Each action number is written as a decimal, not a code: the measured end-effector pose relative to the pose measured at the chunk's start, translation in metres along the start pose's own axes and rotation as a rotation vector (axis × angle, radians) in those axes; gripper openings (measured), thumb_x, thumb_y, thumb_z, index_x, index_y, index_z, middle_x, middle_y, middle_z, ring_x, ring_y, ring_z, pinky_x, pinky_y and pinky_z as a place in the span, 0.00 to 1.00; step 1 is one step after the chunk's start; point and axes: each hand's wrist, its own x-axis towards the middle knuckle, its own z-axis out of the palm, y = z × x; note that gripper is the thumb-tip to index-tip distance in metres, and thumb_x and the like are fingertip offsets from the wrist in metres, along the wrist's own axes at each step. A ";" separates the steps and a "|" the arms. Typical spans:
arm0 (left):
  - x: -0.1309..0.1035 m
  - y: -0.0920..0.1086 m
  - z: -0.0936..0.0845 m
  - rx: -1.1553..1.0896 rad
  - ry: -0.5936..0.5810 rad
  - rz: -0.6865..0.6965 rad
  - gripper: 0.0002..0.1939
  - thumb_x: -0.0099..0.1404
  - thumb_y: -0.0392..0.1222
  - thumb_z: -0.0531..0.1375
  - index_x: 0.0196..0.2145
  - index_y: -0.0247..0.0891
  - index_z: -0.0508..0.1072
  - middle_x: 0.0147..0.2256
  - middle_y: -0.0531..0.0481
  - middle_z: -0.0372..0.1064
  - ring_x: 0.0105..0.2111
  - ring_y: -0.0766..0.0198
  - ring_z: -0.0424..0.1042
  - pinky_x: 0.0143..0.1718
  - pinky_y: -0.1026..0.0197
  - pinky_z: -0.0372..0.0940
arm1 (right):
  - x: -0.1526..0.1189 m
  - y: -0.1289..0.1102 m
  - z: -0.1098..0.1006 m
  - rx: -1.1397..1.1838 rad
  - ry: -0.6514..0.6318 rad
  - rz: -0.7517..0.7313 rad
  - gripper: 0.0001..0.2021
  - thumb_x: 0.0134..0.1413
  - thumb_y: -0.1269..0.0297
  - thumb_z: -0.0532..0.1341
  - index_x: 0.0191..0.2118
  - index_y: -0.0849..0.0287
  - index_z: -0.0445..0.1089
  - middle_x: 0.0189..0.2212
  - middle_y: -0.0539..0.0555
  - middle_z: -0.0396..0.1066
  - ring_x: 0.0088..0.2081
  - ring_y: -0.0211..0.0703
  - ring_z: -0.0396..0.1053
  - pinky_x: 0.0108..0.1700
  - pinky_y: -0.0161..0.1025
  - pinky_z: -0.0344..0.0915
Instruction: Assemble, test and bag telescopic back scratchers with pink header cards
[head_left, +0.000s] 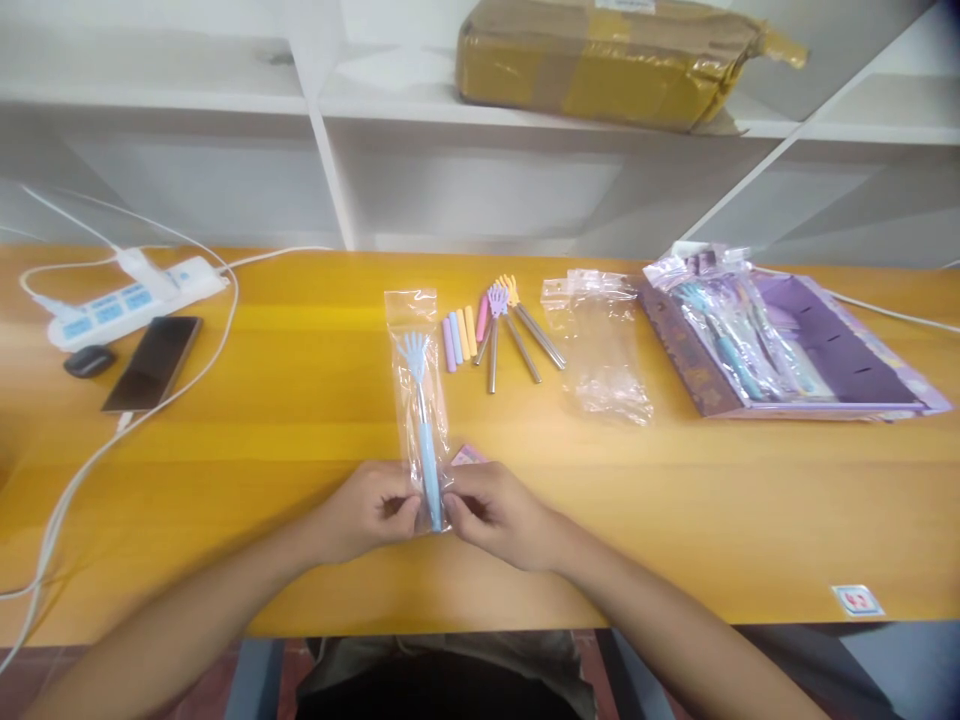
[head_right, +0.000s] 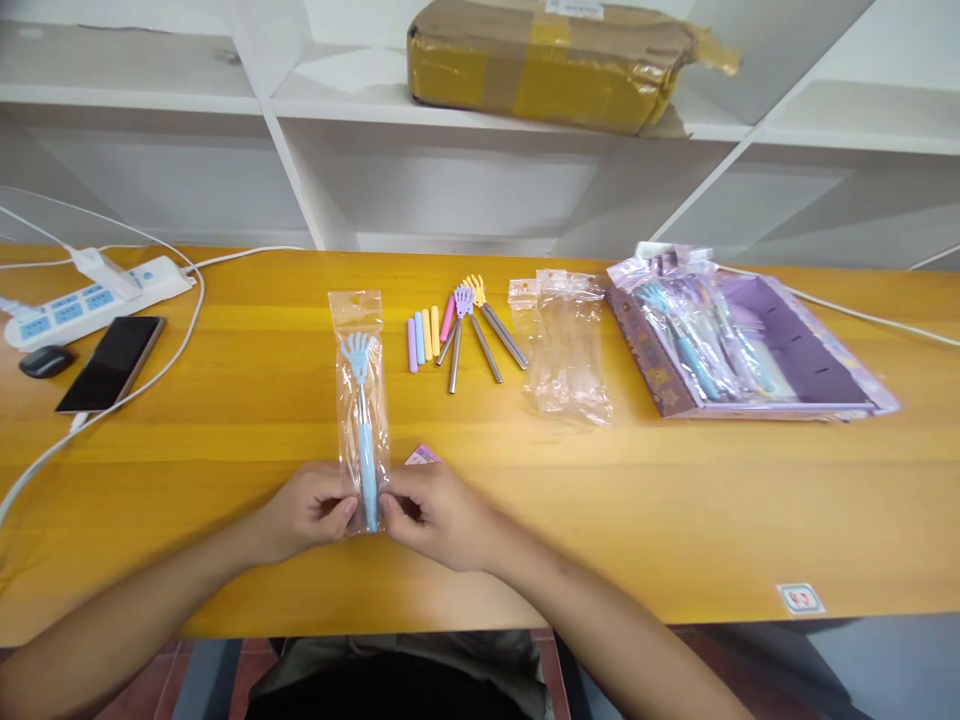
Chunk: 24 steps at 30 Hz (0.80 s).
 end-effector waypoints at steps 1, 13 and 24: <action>0.000 0.000 0.001 0.041 0.009 0.014 0.13 0.69 0.35 0.53 0.30 0.38 0.75 0.27 0.52 0.70 0.28 0.65 0.67 0.35 0.64 0.63 | 0.000 0.000 0.001 -0.023 0.023 0.002 0.09 0.65 0.71 0.55 0.31 0.57 0.63 0.25 0.45 0.60 0.27 0.34 0.56 0.35 0.34 0.57; 0.001 0.003 0.014 0.225 0.159 0.244 0.16 0.67 0.30 0.58 0.45 0.43 0.81 0.41 0.48 0.82 0.40 0.58 0.80 0.46 0.57 0.74 | -0.004 0.006 0.014 -0.169 0.123 -0.026 0.06 0.50 0.72 0.60 0.29 0.56 0.61 0.22 0.44 0.64 0.24 0.33 0.60 0.31 0.33 0.56; 0.001 0.006 0.024 0.172 0.291 0.080 0.09 0.71 0.32 0.57 0.38 0.38 0.76 0.37 0.49 0.76 0.37 0.63 0.76 0.43 0.62 0.71 | -0.004 0.008 0.014 -0.358 0.209 -0.015 0.09 0.61 0.68 0.59 0.31 0.55 0.57 0.23 0.45 0.64 0.25 0.36 0.57 0.37 0.35 0.60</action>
